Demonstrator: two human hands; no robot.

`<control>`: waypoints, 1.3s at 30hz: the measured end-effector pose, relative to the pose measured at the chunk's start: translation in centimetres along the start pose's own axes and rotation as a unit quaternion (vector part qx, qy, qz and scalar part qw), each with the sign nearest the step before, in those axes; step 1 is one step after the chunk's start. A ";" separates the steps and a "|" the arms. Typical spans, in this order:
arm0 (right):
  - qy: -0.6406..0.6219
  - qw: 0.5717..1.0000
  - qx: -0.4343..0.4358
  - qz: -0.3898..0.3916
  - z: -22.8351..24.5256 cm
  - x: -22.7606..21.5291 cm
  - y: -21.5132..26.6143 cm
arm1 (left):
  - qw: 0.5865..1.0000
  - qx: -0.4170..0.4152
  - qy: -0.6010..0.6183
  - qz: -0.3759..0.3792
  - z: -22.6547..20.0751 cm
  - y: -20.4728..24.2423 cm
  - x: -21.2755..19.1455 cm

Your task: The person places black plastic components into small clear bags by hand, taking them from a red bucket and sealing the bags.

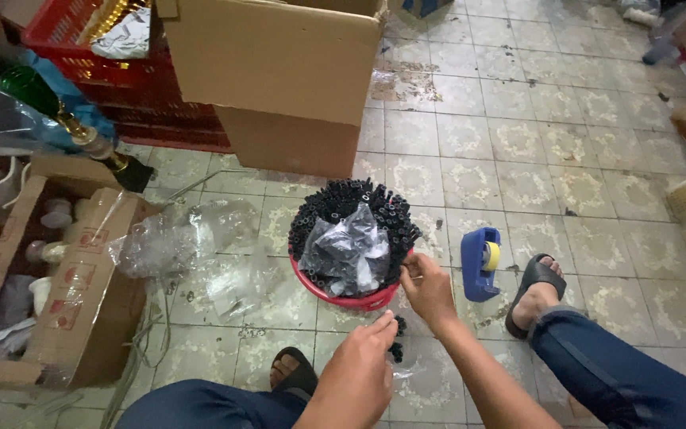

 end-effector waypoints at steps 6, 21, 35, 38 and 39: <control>0.030 0.993 0.045 0.107 -0.4 0.0 -1.9 | 0.999 -0.025 0.013 0.022 -0.6 -0.1 -0.6; -0.112 0.993 -0.015 0.025 5.0 -3.8 -1.5 | 1.000 0.021 -0.007 -0.011 0.3 -0.3 -0.3; 0.065 0.997 -0.022 -0.027 17.0 -23.1 -0.1 | 0.998 -0.033 0.050 0.021 -0.7 0.1 -1.9; 0.091 0.993 -0.022 -0.073 21.0 -27.9 3.4 | 0.994 -0.081 0.060 0.049 -0.7 0.3 -1.6; 0.069 0.992 -0.020 -0.105 22.2 -29.5 4.7 | 0.993 -0.090 0.062 0.042 -0.7 0.3 -1.5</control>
Point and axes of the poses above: each hand's wrist, its own y-axis away from the middle knuckle, its own x-axis out of the palm, z = x × y, the point moved 4 cm from there along -y, towards the middle knuckle, and after that the axes turned 2 degrees about -y, right-handed, at the moved point
